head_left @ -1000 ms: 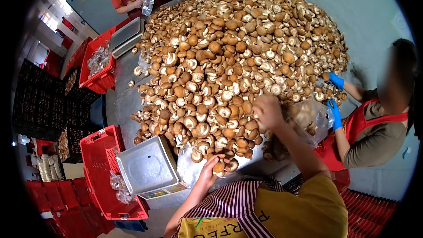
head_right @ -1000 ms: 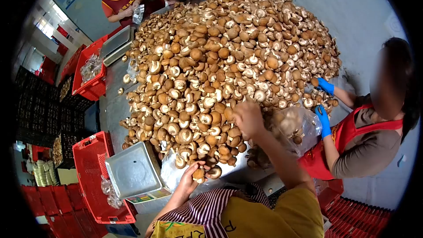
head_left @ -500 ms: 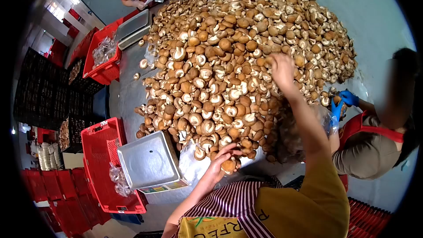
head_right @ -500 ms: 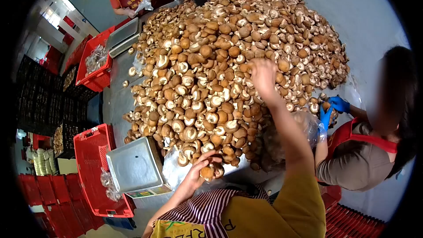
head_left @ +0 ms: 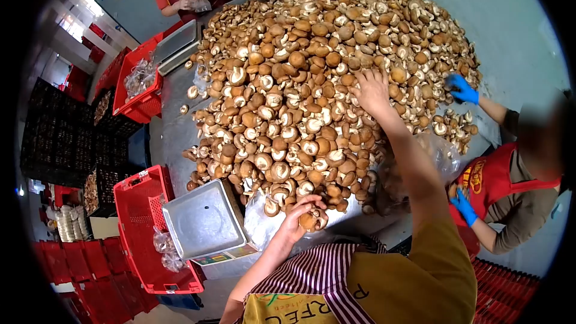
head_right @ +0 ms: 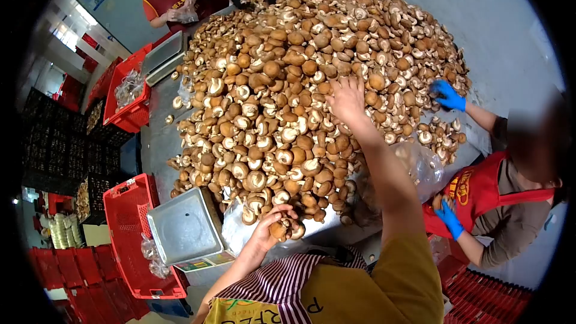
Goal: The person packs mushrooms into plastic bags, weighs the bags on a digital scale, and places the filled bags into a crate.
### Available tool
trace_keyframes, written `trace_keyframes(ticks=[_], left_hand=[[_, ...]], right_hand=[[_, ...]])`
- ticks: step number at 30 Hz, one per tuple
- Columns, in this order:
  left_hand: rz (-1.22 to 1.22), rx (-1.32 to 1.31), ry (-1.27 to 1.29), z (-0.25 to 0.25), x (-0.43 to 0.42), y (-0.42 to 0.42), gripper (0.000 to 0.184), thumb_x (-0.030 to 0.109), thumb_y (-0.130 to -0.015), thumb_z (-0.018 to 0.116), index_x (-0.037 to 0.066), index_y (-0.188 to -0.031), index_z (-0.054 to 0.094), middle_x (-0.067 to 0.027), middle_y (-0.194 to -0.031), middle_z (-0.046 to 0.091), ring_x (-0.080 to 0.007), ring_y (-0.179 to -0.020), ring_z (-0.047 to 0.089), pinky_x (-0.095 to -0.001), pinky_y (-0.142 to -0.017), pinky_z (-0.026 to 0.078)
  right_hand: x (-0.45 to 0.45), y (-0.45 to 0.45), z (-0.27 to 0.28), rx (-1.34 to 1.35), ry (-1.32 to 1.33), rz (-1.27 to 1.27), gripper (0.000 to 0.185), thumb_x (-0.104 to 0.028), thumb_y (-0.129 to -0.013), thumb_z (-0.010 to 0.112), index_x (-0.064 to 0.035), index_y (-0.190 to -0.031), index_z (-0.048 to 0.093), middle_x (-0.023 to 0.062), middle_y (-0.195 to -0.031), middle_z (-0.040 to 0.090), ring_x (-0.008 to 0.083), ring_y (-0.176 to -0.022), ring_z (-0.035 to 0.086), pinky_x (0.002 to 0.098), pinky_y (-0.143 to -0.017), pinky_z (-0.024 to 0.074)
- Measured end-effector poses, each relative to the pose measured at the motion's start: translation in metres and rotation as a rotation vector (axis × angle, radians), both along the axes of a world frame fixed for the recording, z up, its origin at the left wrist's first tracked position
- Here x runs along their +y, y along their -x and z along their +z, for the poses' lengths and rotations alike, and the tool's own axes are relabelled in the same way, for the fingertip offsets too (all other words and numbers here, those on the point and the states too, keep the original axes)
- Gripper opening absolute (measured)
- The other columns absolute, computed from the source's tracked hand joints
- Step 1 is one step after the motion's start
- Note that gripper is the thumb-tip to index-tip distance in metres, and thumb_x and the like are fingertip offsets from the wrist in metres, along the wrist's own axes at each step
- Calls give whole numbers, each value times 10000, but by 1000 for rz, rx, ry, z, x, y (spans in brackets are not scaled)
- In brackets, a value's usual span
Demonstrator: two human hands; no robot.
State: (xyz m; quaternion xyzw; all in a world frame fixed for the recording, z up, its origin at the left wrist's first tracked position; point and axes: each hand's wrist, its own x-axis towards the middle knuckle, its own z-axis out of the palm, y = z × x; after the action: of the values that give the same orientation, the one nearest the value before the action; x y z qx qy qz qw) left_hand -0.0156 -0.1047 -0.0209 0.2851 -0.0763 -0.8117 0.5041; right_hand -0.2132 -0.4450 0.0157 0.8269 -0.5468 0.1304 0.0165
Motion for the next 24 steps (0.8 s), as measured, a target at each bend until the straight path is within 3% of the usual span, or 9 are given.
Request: trace_keyframes(ticks=[2, 7, 8, 14, 16, 18, 19, 20, 24], left_hand=[[30, 3, -6, -11, 12, 2, 420, 218, -894, 599, 7, -1248, 518, -149, -1073, 621, -297, -918, 657, -363, -724, 563], [38, -13, -74, -13, 28, -2, 412, 240, -909, 586, 44, -1264, 518, -134, -1082, 629, -261, -900, 664, -333, -643, 556], [37, -14, -74, -15, 28, -1, 412, 240, -909, 586, 44, -1264, 518, -134, -1082, 629, -261, -900, 664, -333, -643, 556], [-5, -135, -114, 2, 16, 0, 415, 237, -904, 595, 44, -1265, 522, -123, -1061, 635, -254, -887, 665, -328, -621, 560], [9, -124, -101, 0, 15, -4, 415, 233, -902, 596, 43, -1264, 524, -125, -1048, 635, -262, -881, 665, -341, -628, 570], [26, -77, -89, -4, 19, -7, 411, 218, -898, 597, 40, -1261, 525, -130, -1046, 635, -265, -885, 670, -344, -637, 579], [29, -74, -80, -4, 20, -8, 410, 225, -901, 598, 40, -1259, 526, -130, -1033, 639, -263, -886, 672, -338, -632, 581], [32, -70, -70, -4, 22, -8, 408, 232, -904, 598, 41, -1258, 527, -130, -1020, 643, -262, -886, 675, -333, -628, 583], [12, -131, -68, -3, 25, -6, 415, 265, -921, 589, 45, -1267, 522, -135, -997, 651, -250, -883, 677, -322, -627, 586]], right_hand=[[3, 2, -11, 112, 117, -102, 401, -281, -953, 544, -77, -1297, 558, 159, -1170, 588, 289, -1186, 511, 518, -1154, 228], [85, -23, -26, 97, 49, 171, 490, -365, -958, 527, -107, -1373, 496, 138, -1195, 581, 267, -1200, 500, 543, -1178, 113], [97, -27, -35, 121, -165, 185, 545, -333, -915, 598, -83, -1385, 478, 144, -1254, 548, 276, -1244, 463, 560, -1171, 123], [147, -17, -47, -198, -96, 206, 556, -259, -865, 658, -45, -1348, 486, 119, -1343, 484, 310, -1329, 358, 522, -1170, 137], [152, -11, -26, -257, -89, 226, 419, -190, -881, 635, -48, -1270, 572, 131, -1261, 553, 296, -1269, 436, 510, -1152, 198], [142, 3, -18, -375, -97, 274, 239, -87, -886, 594, -46, -1109, 672, 130, -1059, 650, 271, -1083, 586, 485, -1046, 385], [122, 8, -14, -362, -35, 229, 181, -11, -881, 558, -42, -980, 706, 106, -836, 664, 240, -812, 641, 436, -836, 519], [107, 14, -18, -506, 119, 120, 165, -10, -874, 548, -37, -902, 709, 90, -739, 634, 227, -680, 605, 396, -687, 526], [58, 49, -16, -425, 190, -69, 206, -148, -923, 525, -15, -976, 674, 121, -883, 628, 259, -789, 588, 419, -781, 493]])
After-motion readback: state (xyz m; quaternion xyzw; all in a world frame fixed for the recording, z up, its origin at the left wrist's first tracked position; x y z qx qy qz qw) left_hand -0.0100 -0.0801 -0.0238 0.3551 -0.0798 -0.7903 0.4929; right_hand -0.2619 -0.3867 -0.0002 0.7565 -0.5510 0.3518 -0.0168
